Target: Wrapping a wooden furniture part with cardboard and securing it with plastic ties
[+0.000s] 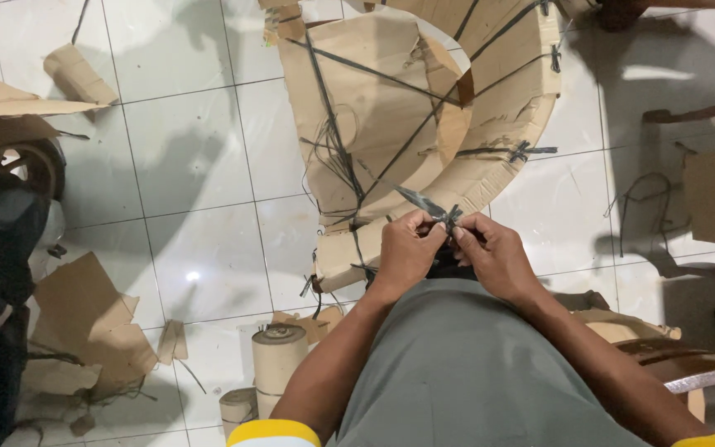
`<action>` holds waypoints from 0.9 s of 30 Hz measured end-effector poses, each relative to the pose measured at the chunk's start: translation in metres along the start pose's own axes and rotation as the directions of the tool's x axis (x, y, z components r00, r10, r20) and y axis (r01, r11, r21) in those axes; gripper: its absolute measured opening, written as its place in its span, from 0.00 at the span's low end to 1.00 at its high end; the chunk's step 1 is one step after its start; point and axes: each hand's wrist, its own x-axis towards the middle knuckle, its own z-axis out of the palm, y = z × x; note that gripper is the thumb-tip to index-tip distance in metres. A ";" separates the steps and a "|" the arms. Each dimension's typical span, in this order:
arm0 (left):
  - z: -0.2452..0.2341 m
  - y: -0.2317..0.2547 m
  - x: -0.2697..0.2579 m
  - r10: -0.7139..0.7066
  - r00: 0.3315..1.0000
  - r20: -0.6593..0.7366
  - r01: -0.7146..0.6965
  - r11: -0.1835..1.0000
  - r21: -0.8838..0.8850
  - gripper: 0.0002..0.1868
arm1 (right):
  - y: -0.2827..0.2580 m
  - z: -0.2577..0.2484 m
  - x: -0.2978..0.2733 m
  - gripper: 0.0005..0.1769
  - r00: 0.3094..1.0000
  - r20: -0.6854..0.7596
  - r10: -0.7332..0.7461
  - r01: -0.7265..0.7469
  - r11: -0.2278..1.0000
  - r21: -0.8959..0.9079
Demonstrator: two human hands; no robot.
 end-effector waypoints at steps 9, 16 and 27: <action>0.003 0.012 -0.001 -0.024 0.999 -0.023 0.022 0.996 -0.088 0.04 | 0.004 0.002 0.000 0.11 0.994 -0.092 -0.062 0.070 0.994 0.083; -0.014 0.041 -0.001 -0.182 0.983 0.023 0.151 0.734 -0.662 0.04 | 0.005 -0.006 0.013 0.09 0.984 -0.176 0.034 0.077 0.807 0.586; -0.090 0.037 0.035 -0.191 0.981 -0.042 0.084 0.609 -0.789 0.03 | -0.032 -0.050 0.025 0.05 0.964 -0.213 0.159 0.056 0.662 0.747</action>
